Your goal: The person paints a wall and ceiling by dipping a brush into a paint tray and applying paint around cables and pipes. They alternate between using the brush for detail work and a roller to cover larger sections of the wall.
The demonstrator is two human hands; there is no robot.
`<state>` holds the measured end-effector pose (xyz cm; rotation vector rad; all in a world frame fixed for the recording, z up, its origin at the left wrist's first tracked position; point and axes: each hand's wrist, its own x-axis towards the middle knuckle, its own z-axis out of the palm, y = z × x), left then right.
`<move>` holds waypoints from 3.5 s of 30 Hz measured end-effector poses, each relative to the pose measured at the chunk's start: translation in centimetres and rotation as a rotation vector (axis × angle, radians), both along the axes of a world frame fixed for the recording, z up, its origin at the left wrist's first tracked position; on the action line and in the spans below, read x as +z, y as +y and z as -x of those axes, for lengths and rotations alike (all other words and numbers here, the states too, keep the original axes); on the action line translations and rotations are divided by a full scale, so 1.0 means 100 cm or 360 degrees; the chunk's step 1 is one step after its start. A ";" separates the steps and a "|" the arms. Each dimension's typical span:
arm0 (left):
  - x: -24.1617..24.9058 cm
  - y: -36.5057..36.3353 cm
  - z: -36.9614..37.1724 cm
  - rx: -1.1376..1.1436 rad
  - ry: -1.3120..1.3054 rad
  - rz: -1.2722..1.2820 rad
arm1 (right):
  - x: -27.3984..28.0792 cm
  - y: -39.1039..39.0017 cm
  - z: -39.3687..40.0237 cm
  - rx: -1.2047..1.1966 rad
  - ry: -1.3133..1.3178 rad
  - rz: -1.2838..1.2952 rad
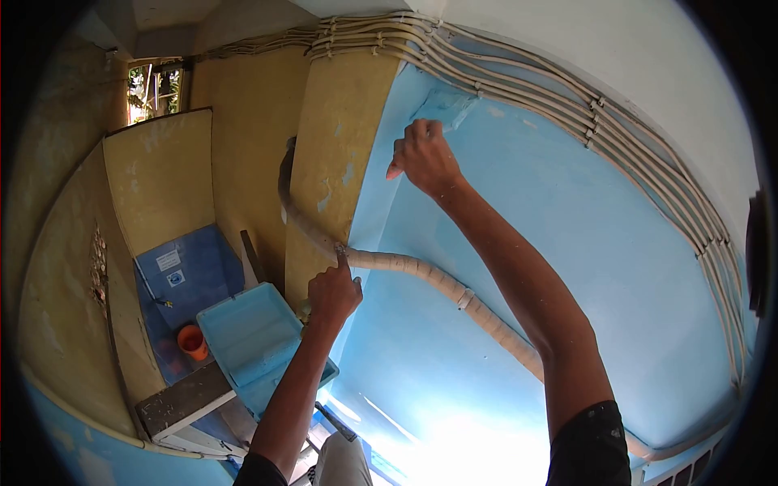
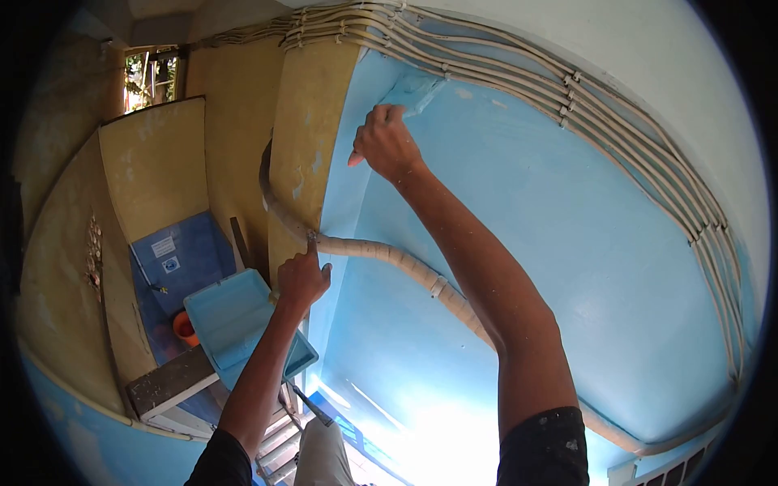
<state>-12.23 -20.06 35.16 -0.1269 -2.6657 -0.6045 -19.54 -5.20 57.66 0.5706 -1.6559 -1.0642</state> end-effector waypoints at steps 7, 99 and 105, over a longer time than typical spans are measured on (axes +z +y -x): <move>-0.008 0.002 0.002 0.0023 0.0067 0.0050 | -0.028 -0.016 -0.032 0.0047 -0.0649 0.0309; 0.051 -0.056 0.024 -0.0366 -0.0264 0.0565 | -0.168 0.136 -0.211 0.1158 0.0702 0.2117; 0.064 -0.059 0.036 -0.0412 -0.0494 0.0684 | -0.267 0.043 -0.234 0.1243 -0.0559 0.2663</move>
